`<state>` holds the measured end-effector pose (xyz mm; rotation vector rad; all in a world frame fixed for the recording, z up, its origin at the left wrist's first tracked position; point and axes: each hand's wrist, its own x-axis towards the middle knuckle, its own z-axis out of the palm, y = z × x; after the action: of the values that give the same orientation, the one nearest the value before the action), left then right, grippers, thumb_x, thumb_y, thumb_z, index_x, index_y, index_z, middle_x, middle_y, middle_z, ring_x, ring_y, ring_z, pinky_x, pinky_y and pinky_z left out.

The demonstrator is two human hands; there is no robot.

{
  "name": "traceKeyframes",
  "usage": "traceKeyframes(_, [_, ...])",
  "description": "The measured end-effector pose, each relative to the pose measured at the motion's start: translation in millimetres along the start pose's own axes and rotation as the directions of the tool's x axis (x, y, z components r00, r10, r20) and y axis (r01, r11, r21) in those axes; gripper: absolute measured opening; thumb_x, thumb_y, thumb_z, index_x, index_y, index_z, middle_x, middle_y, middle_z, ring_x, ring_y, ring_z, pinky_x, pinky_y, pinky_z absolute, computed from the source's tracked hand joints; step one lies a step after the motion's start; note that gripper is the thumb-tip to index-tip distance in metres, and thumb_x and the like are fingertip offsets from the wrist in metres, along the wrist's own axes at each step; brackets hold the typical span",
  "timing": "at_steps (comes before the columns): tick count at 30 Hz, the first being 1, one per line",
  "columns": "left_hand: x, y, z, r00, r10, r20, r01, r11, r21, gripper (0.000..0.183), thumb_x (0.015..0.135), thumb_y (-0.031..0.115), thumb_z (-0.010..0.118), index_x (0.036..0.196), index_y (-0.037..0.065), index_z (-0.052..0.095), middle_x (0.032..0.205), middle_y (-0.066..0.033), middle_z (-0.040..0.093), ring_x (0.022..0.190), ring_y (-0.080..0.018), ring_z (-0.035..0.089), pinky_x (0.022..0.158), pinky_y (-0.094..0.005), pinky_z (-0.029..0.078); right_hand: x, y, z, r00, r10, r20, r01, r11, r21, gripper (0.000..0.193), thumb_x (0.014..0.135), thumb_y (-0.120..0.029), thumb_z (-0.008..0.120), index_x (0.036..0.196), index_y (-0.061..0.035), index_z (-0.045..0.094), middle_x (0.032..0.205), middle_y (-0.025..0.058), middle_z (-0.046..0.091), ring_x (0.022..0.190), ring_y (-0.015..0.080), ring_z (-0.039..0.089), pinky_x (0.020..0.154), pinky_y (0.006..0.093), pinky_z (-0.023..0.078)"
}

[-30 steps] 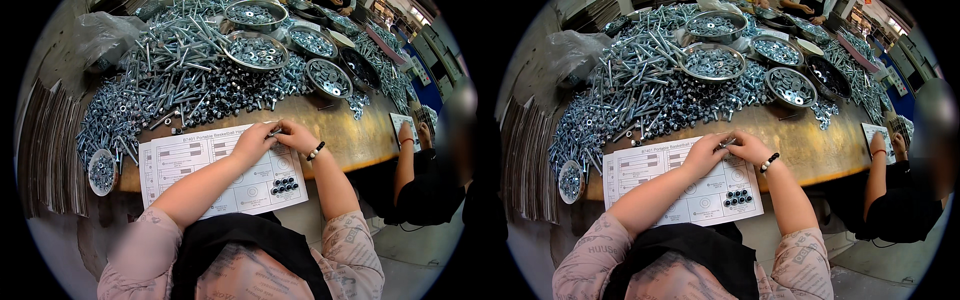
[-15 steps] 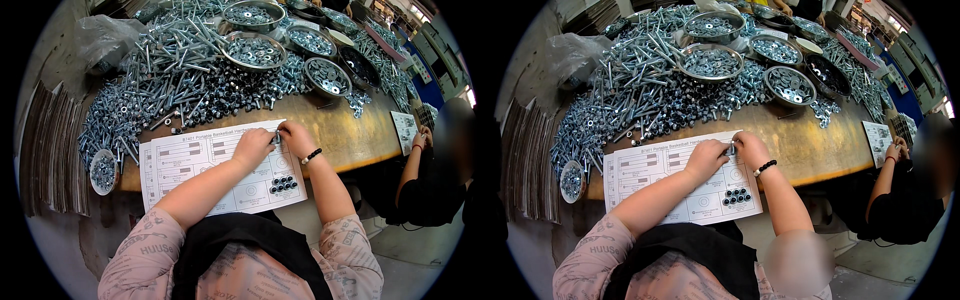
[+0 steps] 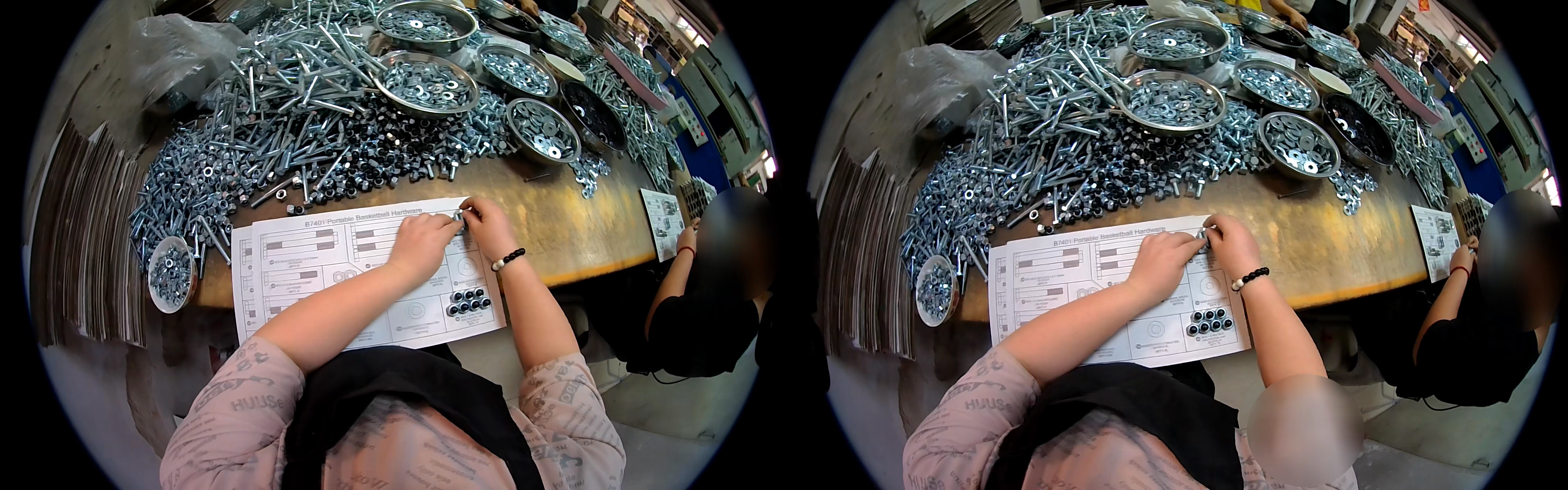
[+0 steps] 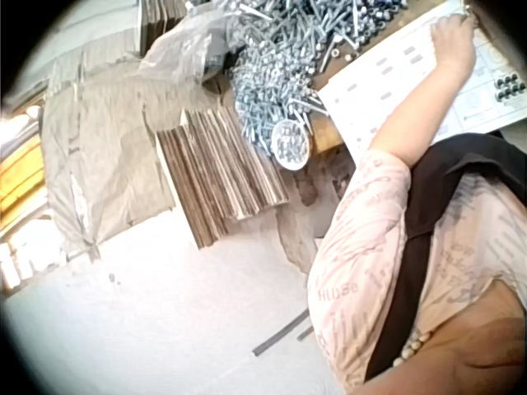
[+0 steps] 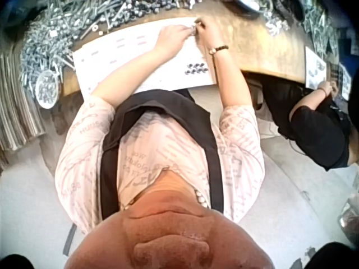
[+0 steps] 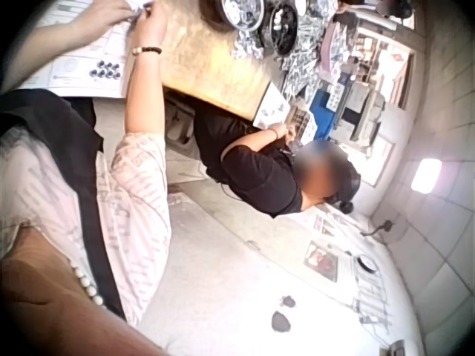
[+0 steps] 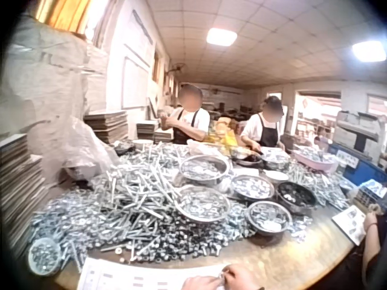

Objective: The person sorts metal fasteners, including bolts, nuts, and washers, from a large pile on a table. They place the sorted items onto a printed instruction sheet that has designated areas for each type of hardware. The person repeatedly picks up fasteners and arranges them on the sheet.

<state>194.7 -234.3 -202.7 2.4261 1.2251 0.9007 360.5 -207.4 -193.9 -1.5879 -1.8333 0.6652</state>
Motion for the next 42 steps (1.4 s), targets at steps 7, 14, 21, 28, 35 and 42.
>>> traceKeyframes(7, [-2,-6,-22,0.994,-0.077,0.077,0.090,0.979,-0.184,0.038,0.076,0.004,0.050,0.113,0.007,0.055,0.106,-0.0111,0.055,0.098,-0.0291,0.051,0.086,-0.0390,0.039,6,2,-14,0.993,0.033,0.115,-0.036,0.999,0.024,0.018,0.079,-0.011,0.058,0.095,-0.0049,0.060,0.079,0.0133,0.062,0.073,0.0246,0.060,0.067,0.0323,0.047])
traceKeyframes(14, [-26,-76,-109,0.968,-0.248,-0.022,0.243,0.961,-0.131,0.027,0.077,0.007,0.054,0.104,0.003,0.057,0.099,-0.0145,0.057,0.094,-0.0301,0.054,0.083,-0.0372,0.044,34,-58,-14,0.975,-0.171,0.142,0.186,0.977,-0.104,0.019,0.078,-0.015,0.062,0.095,-0.0075,0.062,0.082,0.0078,0.059,0.072,0.0211,0.058,0.065,0.0304,0.046])
traceKeyframes(21, [-56,-157,-175,0.891,-0.421,-0.173,0.450,0.760,0.468,0.016,0.074,0.021,0.062,0.082,0.007,0.064,0.082,-0.0093,0.058,0.082,-0.0279,0.057,0.070,-0.0392,0.046,74,-126,78,0.799,-0.567,0.201,0.601,0.771,-0.212,0.015,0.075,-0.016,0.060,0.087,-0.0084,0.064,0.086,0.0086,0.058,0.085,0.0288,0.055,0.073,0.0380,0.047])
traceKeyframes(28, [-65,-183,-182,0.914,-0.397,-0.080,0.363,0.716,0.597,0.012,0.073,0.017,0.058,0.074,0.006,0.063,0.077,-0.0096,0.056,0.079,-0.0292,0.056,0.067,-0.0412,0.046,89,-164,152,0.781,-0.428,0.455,0.625,0.520,-0.582,0.015,0.077,-0.013,0.052,0.082,-0.0115,0.066,0.089,0.0062,0.057,0.091,0.0240,0.054,0.076,0.0376,0.045])
traceKeyframes(35, [-62,-164,-202,0.825,-0.564,0.042,0.505,0.768,0.394,0.017,0.077,0.018,0.055,0.086,0.006,0.062,0.089,-0.0113,0.059,0.089,-0.0300,0.056,0.076,-0.0407,0.045,102,-172,149,0.679,-0.377,0.630,0.732,0.415,-0.541,0.017,0.082,-0.016,0.051,0.091,-0.0126,0.065,0.095,0.0047,0.060,0.097,0.0218,0.054,0.078,0.0358,0.043])
traceKeyframes(42, [-67,-177,-201,0.818,-0.563,0.118,0.435,0.740,0.513,0.016,0.076,0.014,0.053,0.087,0.007,0.062,0.091,-0.0128,0.059,0.087,-0.0315,0.057,0.076,-0.0425,0.046,114,-174,148,0.716,-0.637,0.286,0.690,0.709,-0.148,0.009,0.079,-0.008,0.051,0.088,-0.0061,0.051,0.081,0.0128,0.057,0.081,0.0317,0.055,0.069,0.0404,0.045])
